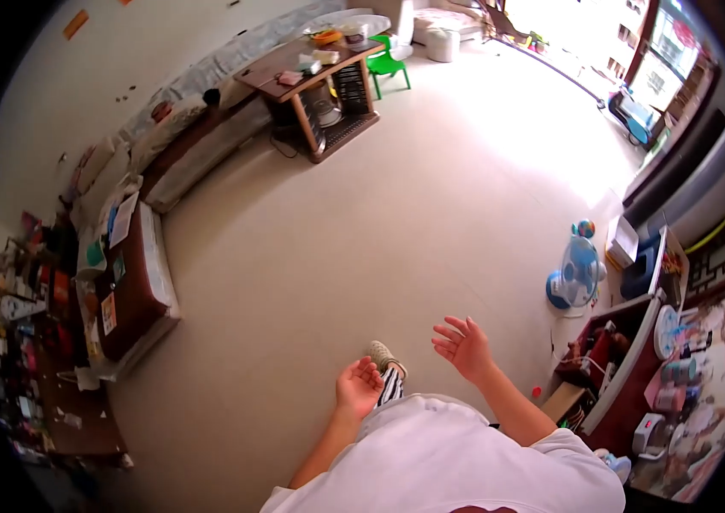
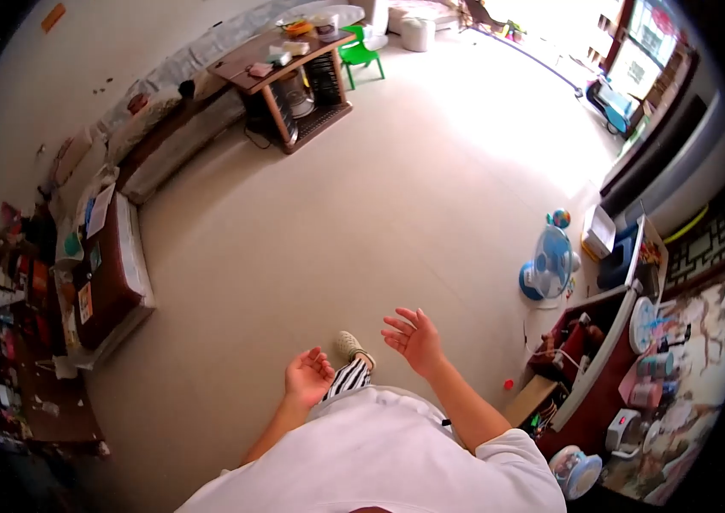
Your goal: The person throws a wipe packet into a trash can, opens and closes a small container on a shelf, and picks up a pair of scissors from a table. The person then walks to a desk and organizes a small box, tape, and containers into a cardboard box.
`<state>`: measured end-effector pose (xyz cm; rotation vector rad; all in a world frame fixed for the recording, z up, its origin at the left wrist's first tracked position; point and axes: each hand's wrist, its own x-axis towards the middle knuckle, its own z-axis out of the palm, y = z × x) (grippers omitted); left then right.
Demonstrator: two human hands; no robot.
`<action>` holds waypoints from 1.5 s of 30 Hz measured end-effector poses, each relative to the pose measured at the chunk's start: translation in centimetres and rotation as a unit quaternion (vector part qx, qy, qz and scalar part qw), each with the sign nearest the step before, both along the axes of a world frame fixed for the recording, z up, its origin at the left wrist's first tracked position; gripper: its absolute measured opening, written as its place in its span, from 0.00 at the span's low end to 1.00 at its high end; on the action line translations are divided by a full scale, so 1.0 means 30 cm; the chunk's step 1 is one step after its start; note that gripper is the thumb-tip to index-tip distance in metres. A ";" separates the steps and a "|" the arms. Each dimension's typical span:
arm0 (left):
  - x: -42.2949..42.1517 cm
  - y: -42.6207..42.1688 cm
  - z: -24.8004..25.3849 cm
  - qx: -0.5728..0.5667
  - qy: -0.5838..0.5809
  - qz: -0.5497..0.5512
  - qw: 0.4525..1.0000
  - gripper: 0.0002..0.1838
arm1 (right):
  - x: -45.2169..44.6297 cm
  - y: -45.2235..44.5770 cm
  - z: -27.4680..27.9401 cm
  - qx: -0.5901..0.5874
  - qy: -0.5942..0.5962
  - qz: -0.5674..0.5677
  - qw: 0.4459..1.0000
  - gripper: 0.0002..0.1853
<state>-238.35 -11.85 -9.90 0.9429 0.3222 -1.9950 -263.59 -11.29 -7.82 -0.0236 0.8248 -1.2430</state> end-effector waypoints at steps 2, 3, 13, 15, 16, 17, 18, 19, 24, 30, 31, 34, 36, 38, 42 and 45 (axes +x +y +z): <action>0.004 -0.097 -0.028 0.008 0.005 0.007 1.000 0.09 | 0.030 -0.104 0.008 0.002 0.009 0.008 1.000 0.24; 0.009 -0.152 -0.040 0.012 0.013 0.024 1.000 0.09 | 0.044 -0.158 0.015 0.007 0.013 0.008 1.000 0.24; 0.241 -0.708 0.076 -0.086 -0.040 0.091 0.991 0.09 | 0.234 -0.716 0.070 -0.023 0.016 0.102 0.994 0.23; 0.279 -0.785 0.056 -0.077 -0.052 0.101 0.991 0.10 | 0.264 -0.813 0.036 -0.005 0.009 0.132 0.991 0.22; 0.292 -0.816 0.037 -0.055 -0.050 0.110 0.991 0.10 | 0.274 -0.858 0.014 -0.004 0.008 0.135 0.991 0.22; 0.300 -0.840 0.019 -0.033 -0.048 0.121 0.991 0.10 | 0.279 -0.895 -0.010 0.005 -0.002 0.141 0.990 0.22; 0.304 -0.867 0.005 -0.031 -0.049 0.126 0.990 0.10 | 0.291 -0.939 -0.020 0.014 -0.011 0.148 0.989 0.22; 0.302 -0.902 -0.012 -0.019 -0.033 0.131 0.991 0.10 | 0.302 -0.990 -0.028 0.028 -0.013 0.147 0.989 0.22; 0.261 -1.154 -0.082 0.010 0.006 0.135 0.991 0.09 | 0.313 -1.330 -0.114 0.038 -0.024 0.162 0.986 0.22; 0.277 -1.643 0.039 -0.030 -0.028 0.148 0.988 0.09 | 0.330 -1.881 -0.045 0.007 -0.007 0.159 0.987 0.21; 0.291 -1.711 0.062 -0.077 -0.037 0.149 0.985 0.09 | 0.332 -1.962 -0.028 -0.005 0.002 0.170 0.985 0.20; 0.359 -1.883 0.124 -0.105 -0.051 0.198 0.973 0.08 | 0.364 -2.192 0.008 -0.019 0.013 0.199 0.980 0.19; 0.400 -1.959 0.128 -0.081 -0.065 0.217 0.971 0.09 | 0.403 -2.320 0.013 -0.016 0.030 0.227 0.973 0.19; 0.448 -2.021 0.103 -0.021 -0.067 0.267 0.961 0.09 | 0.460 -2.428 0.011 -0.011 0.035 0.245 0.969 0.18; 0.554 -2.153 0.004 0.027 -0.053 0.274 0.960 0.08 | 0.590 -2.617 -0.026 -0.018 0.052 0.295 0.954 0.17; 0.649 -2.317 -0.060 0.023 -0.039 0.255 0.966 0.08 | 0.659 -2.788 -0.027 -0.017 0.068 0.293 0.953 0.17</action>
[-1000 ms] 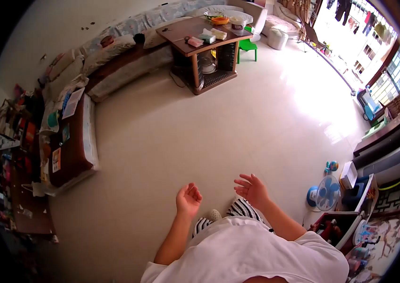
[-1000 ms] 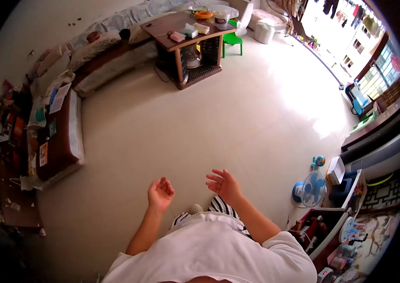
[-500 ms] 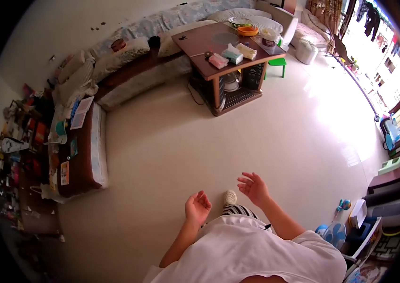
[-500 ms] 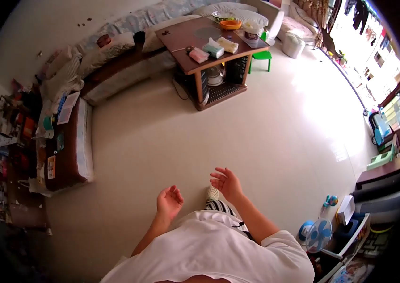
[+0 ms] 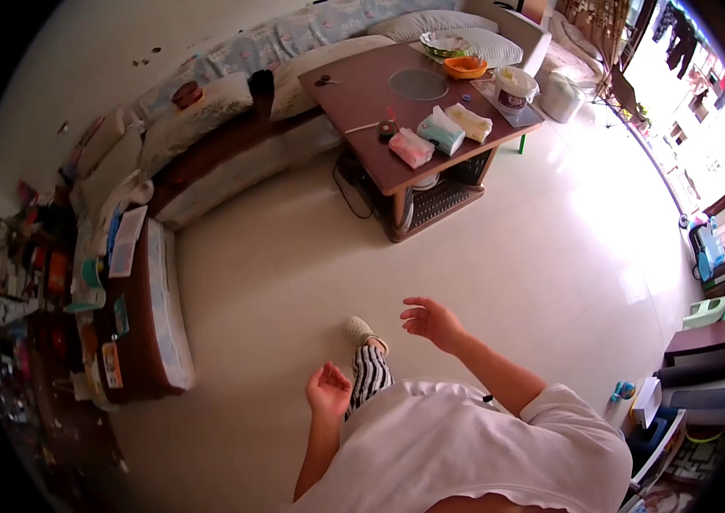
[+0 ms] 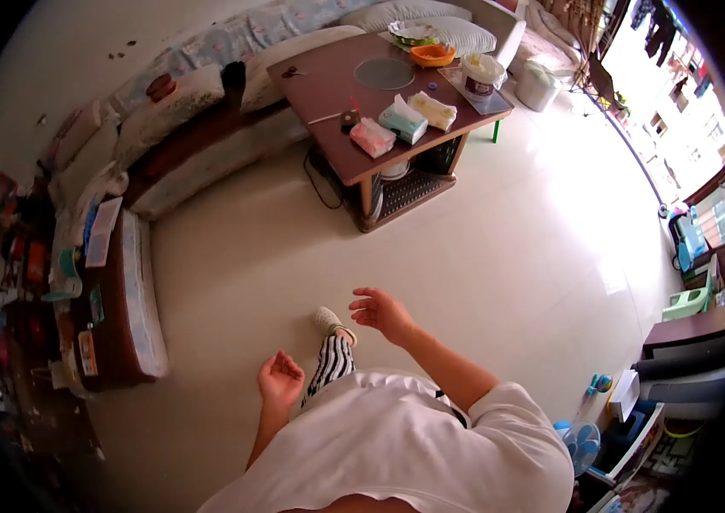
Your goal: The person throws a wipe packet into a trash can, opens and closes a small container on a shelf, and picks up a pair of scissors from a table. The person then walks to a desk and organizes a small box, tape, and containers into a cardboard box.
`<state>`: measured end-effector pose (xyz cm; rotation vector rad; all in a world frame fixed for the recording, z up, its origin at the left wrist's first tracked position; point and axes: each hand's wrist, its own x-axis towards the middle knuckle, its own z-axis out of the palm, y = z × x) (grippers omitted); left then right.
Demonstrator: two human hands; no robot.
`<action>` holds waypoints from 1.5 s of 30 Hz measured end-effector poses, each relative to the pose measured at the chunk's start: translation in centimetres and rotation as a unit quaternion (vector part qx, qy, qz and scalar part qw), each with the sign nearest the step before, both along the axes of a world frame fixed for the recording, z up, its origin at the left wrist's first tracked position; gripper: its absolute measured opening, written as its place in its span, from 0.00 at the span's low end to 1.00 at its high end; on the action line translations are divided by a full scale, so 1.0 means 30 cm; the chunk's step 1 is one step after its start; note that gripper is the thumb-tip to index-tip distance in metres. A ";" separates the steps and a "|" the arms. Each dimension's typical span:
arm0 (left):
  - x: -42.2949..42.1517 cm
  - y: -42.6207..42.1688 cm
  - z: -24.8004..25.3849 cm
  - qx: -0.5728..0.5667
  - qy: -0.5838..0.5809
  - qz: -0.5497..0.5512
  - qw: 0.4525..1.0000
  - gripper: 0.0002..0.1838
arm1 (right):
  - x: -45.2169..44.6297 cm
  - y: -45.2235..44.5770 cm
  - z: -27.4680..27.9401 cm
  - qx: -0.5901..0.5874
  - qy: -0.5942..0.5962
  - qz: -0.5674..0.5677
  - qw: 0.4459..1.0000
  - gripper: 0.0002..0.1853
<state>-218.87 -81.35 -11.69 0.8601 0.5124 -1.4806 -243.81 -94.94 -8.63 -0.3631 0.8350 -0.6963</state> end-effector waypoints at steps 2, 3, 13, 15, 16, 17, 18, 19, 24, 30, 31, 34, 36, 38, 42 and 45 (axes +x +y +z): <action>0.093 -0.153 -0.035 -0.027 0.006 -0.024 0.999 0.08 | 0.041 -0.140 -0.006 -0.012 0.009 -0.012 1.000 0.16; 0.135 -0.243 -0.030 -0.044 0.001 -0.017 0.999 0.08 | 0.053 -0.213 -0.010 -0.017 0.030 -0.028 0.999 0.16; 0.411 -1.074 0.132 -0.058 -0.120 -0.090 0.987 0.08 | 0.225 -0.676 0.048 -0.010 0.084 -0.127 0.988 0.15; 0.425 -1.205 0.112 -0.076 -0.100 -0.135 0.983 0.08 | 0.247 -0.757 0.015 0.006 0.089 -0.135 0.987 0.15; 0.415 -1.257 0.102 -0.076 -0.099 -0.149 0.981 0.09 | 0.248 -0.797 -0.005 0.022 0.096 -0.140 0.985 0.15; 0.399 -1.298 0.082 -0.069 -0.099 -0.147 0.982 0.09 | 0.246 -0.836 -0.027 0.028 0.096 -0.136 0.986 0.15; 0.379 -1.341 0.066 -0.075 -0.091 -0.158 0.980 0.09 | 0.247 -0.884 -0.045 0.024 0.086 -0.145 0.985 0.15; 0.369 -1.394 0.065 -0.085 -0.088 -0.168 0.978 0.09 | 0.258 -0.950 -0.065 0.016 0.071 -0.155 0.985 0.16; 0.349 -1.653 0.059 -0.005 -0.125 -0.232 0.965 0.10 | 0.281 -1.247 -0.117 0.003 0.019 -0.197 0.980 0.15; 0.489 -2.191 -0.009 -0.060 -0.457 -0.385 0.800 0.13 | 0.312 -1.409 -0.084 0.007 0.062 -0.237 0.970 0.16; 0.495 -2.297 0.006 -0.082 -0.514 -0.410 0.749 0.14 | 0.317 -1.416 -0.080 0.014 0.063 -0.247 0.967 0.16; 0.519 -2.651 -0.055 -0.155 -0.624 -0.462 0.611 0.20 | 0.342 -1.421 -0.083 0.064 0.114 -0.251 0.959 0.14; 0.517 -2.883 -0.096 -0.205 -0.736 -0.462 0.450 0.22 | 0.368 -1.424 -0.102 0.087 0.129 -0.290 0.944 0.13; 0.488 -3.066 -0.085 -0.245 -0.800 -0.436 0.332 0.22 | 0.411 -1.417 -0.124 0.111 0.145 -0.340 0.923 0.13; 0.441 -3.287 -0.108 -0.276 -0.819 -0.454 0.215 0.21 | 0.542 -1.387 -0.147 0.156 0.171 -0.413 0.881 0.13; 0.435 -3.377 -0.121 -0.268 -0.811 -0.513 0.090 0.19 | 0.657 -1.389 -0.122 0.199 0.182 -0.426 0.864 0.13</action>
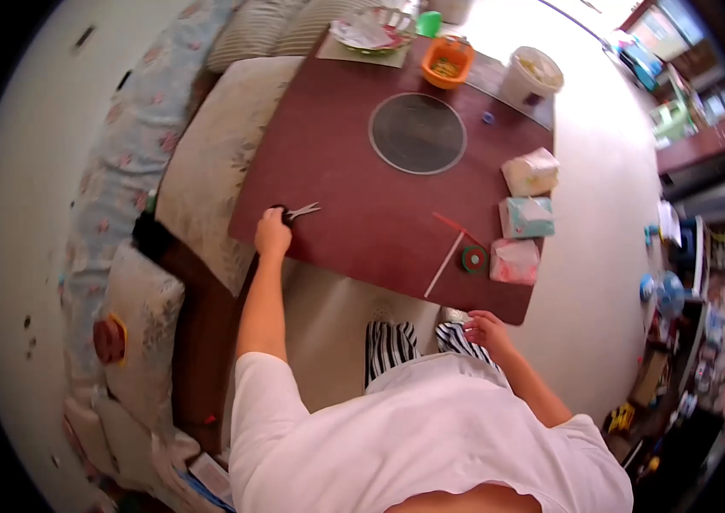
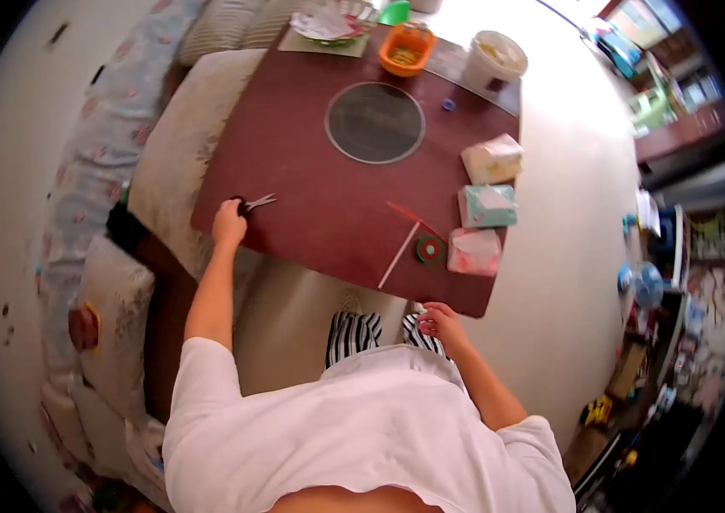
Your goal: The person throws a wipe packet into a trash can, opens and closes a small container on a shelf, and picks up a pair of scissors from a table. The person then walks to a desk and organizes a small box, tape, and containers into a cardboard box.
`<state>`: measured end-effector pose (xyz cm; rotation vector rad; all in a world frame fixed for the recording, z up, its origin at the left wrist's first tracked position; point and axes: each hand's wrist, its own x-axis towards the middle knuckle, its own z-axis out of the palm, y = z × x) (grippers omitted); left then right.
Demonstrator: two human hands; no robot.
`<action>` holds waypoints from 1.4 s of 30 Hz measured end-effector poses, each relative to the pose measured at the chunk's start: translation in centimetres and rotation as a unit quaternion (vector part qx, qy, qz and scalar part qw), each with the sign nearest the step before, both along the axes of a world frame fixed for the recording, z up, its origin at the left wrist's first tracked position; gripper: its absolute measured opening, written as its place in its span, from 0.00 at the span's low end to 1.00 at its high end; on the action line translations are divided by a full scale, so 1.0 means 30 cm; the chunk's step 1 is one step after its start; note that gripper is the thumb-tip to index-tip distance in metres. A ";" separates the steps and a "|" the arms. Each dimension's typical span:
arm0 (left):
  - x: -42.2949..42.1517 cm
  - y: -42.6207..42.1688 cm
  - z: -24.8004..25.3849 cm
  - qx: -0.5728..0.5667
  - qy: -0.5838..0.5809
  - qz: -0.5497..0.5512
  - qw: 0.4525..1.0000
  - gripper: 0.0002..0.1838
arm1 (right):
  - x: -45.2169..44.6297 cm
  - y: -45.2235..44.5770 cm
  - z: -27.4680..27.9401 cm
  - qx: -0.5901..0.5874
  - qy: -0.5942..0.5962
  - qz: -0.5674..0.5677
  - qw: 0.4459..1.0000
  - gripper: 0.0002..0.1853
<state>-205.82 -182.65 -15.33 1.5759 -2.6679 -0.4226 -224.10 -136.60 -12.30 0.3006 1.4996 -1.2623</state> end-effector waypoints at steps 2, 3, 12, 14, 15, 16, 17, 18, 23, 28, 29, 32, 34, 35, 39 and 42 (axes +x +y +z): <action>-0.019 0.002 0.044 0.011 -0.017 0.008 1.000 0.14 | 0.063 -0.017 0.036 0.008 -0.015 0.017 1.000 0.13; -0.026 -0.004 0.054 0.019 -0.043 -0.003 0.999 0.13 | 0.088 -0.020 0.038 0.010 -0.016 0.016 1.000 0.13; 0.037 0.046 -0.103 0.269 0.228 0.065 0.933 0.17 | 0.151 0.004 0.095 -0.031 0.026 -0.008 0.999 0.14; -0.065 0.271 0.036 0.346 0.291 0.064 0.890 0.16 | 0.148 0.040 0.117 -0.045 0.029 -0.026 0.998 0.14; -0.103 0.378 0.031 0.402 0.328 0.033 0.854 0.16 | 0.150 0.064 0.132 -0.054 0.031 -0.034 0.997 0.14; -0.158 0.514 0.081 0.446 0.330 -0.007 0.832 0.16 | 0.150 0.087 0.150 -0.056 0.032 -0.044 0.997 0.14; -0.213 0.664 0.135 0.483 0.327 -0.055 0.811 0.15 | 0.151 0.110 0.170 -0.074 0.048 -0.050 0.995 0.15; -0.259 0.801 0.128 0.482 0.287 -0.133 0.817 0.15 | 0.146 0.136 0.187 -0.092 0.065 -0.055 0.992 0.16; -0.470 1.415 0.192 0.634 0.276 -0.219 0.688 0.12 | 0.067 0.366 0.189 -0.143 0.118 -0.181 0.966 0.17; -0.637 1.744 0.181 0.570 0.184 -0.313 0.737 0.13 | -0.054 0.740 0.099 -0.153 0.096 -0.195 0.964 0.18; -0.653 1.805 0.194 0.561 0.161 -0.310 0.750 0.14 | -0.077 0.805 0.072 -0.159 0.116 -0.181 0.964 0.18; -0.720 1.956 0.192 0.556 0.162 -0.315 0.752 0.15 | -0.159 0.944 0.100 -0.131 0.124 -0.160 0.970 0.17; -0.791 2.026 0.209 0.560 0.161 -0.315 0.749 0.14 | -0.210 1.007 0.091 -0.126 0.148 -0.148 0.970 0.17; -0.824 2.051 0.198 0.589 0.168 -0.293 0.734 0.13 | -0.240 1.025 0.082 -0.128 0.159 -0.166 0.965 0.16; -0.987 2.094 0.191 0.626 0.185 -0.244 0.717 0.12 | -0.402 1.039 0.058 -0.137 0.184 -0.208 0.951 0.15; -1.149 2.117 0.166 0.680 0.200 -0.186 0.680 0.11 | -0.574 1.059 0.028 -0.126 0.187 -0.223 0.948 0.15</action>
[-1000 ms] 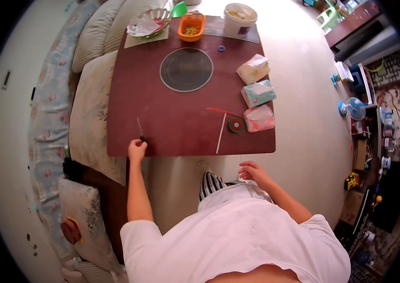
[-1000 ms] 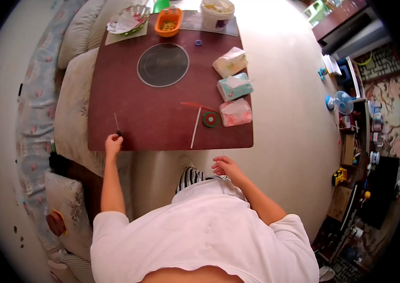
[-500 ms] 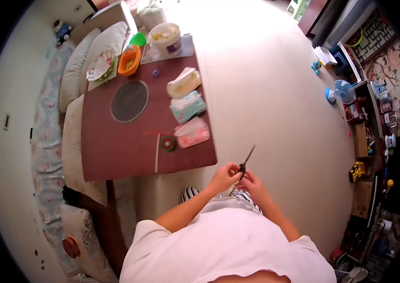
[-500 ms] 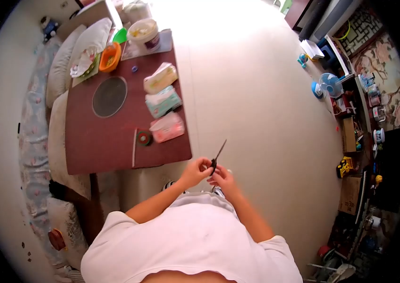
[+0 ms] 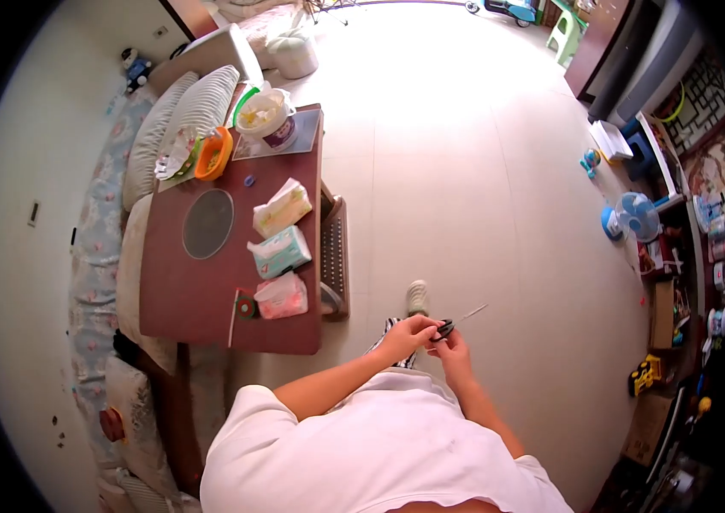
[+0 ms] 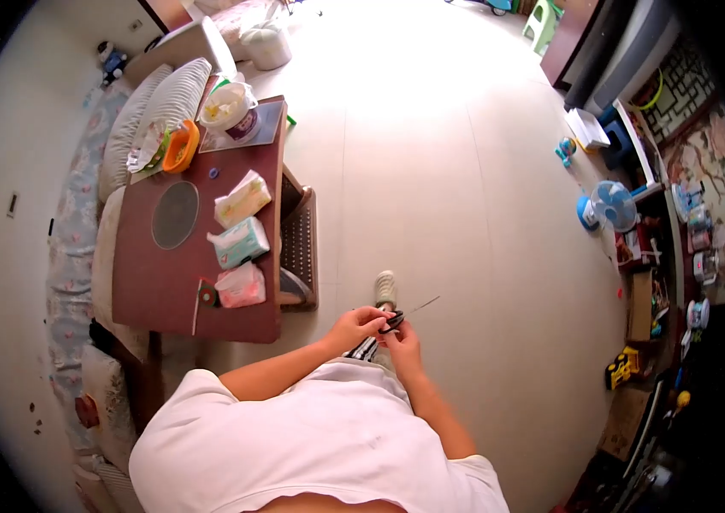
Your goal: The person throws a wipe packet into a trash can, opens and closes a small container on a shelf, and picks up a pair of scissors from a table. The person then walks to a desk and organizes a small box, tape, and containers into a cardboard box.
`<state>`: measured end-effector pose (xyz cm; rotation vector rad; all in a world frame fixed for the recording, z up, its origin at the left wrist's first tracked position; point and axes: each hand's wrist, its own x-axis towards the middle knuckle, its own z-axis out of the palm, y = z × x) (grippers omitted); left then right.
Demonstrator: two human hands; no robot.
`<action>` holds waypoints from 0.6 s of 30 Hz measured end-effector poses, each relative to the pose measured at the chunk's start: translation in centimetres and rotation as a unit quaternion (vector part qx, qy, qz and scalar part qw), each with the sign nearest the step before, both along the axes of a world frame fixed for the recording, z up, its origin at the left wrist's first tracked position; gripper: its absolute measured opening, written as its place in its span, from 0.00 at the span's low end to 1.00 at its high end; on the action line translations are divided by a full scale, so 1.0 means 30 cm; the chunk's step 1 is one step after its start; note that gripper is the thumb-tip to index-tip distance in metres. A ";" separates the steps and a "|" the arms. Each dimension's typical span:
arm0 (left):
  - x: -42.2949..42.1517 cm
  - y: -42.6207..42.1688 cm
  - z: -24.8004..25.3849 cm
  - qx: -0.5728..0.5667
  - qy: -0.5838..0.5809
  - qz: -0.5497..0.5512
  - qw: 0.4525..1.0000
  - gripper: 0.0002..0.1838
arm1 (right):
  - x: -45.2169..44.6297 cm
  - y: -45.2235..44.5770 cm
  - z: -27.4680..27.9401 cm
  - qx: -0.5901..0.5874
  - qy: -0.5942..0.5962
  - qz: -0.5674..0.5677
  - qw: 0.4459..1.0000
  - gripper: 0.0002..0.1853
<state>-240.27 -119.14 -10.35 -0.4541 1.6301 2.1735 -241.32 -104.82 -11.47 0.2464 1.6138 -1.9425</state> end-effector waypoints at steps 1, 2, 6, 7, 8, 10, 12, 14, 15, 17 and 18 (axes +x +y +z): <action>-0.063 0.010 -0.008 0.011 0.014 -0.007 1.000 0.10 | -0.067 0.009 -0.015 0.009 -0.007 -0.016 1.000 0.15; -0.133 0.017 -0.016 0.021 0.029 -0.014 0.999 0.10 | -0.143 0.026 -0.029 0.011 -0.004 -0.010 1.000 0.15; -0.452 0.079 -0.075 -0.076 0.079 -0.071 0.991 0.11 | -0.473 0.108 -0.012 0.079 0.045 -0.042 0.995 0.12; -0.551 0.088 -0.056 -0.055 0.016 -0.104 0.993 0.12 | -0.570 0.133 -0.001 0.084 0.038 -0.045 0.995 0.12; -0.641 0.109 -0.035 -0.066 -0.016 -0.092 0.993 0.13 | -0.667 0.156 0.012 0.090 0.029 -0.051 0.994 0.11; -0.830 0.134 -0.031 0.019 -0.023 -0.073 0.997 0.13 | -0.840 0.207 0.051 0.101 0.039 -0.072 0.992 0.10; -1.026 0.131 -0.026 0.013 -0.001 -0.088 0.996 0.13 | -1.000 0.249 0.070 0.075 0.046 -0.079 0.993 0.10; -1.212 0.117 0.004 0.000 0.016 -0.106 0.994 0.13 | -1.136 0.276 0.085 0.050 0.067 -0.125 0.989 0.07; -1.298 0.103 0.032 -0.011 0.011 -0.099 0.995 0.13 | -1.196 0.284 0.096 0.048 0.023 -0.138 0.989 0.06; -1.475 0.084 0.052 -0.026 0.002 -0.090 0.996 0.12 | -1.329 0.301 0.090 0.069 -0.017 -0.146 0.987 0.06; -1.552 0.080 0.039 -0.028 0.003 -0.105 0.994 0.12 | -1.392 0.309 0.081 0.067 -0.018 -0.161 0.985 0.06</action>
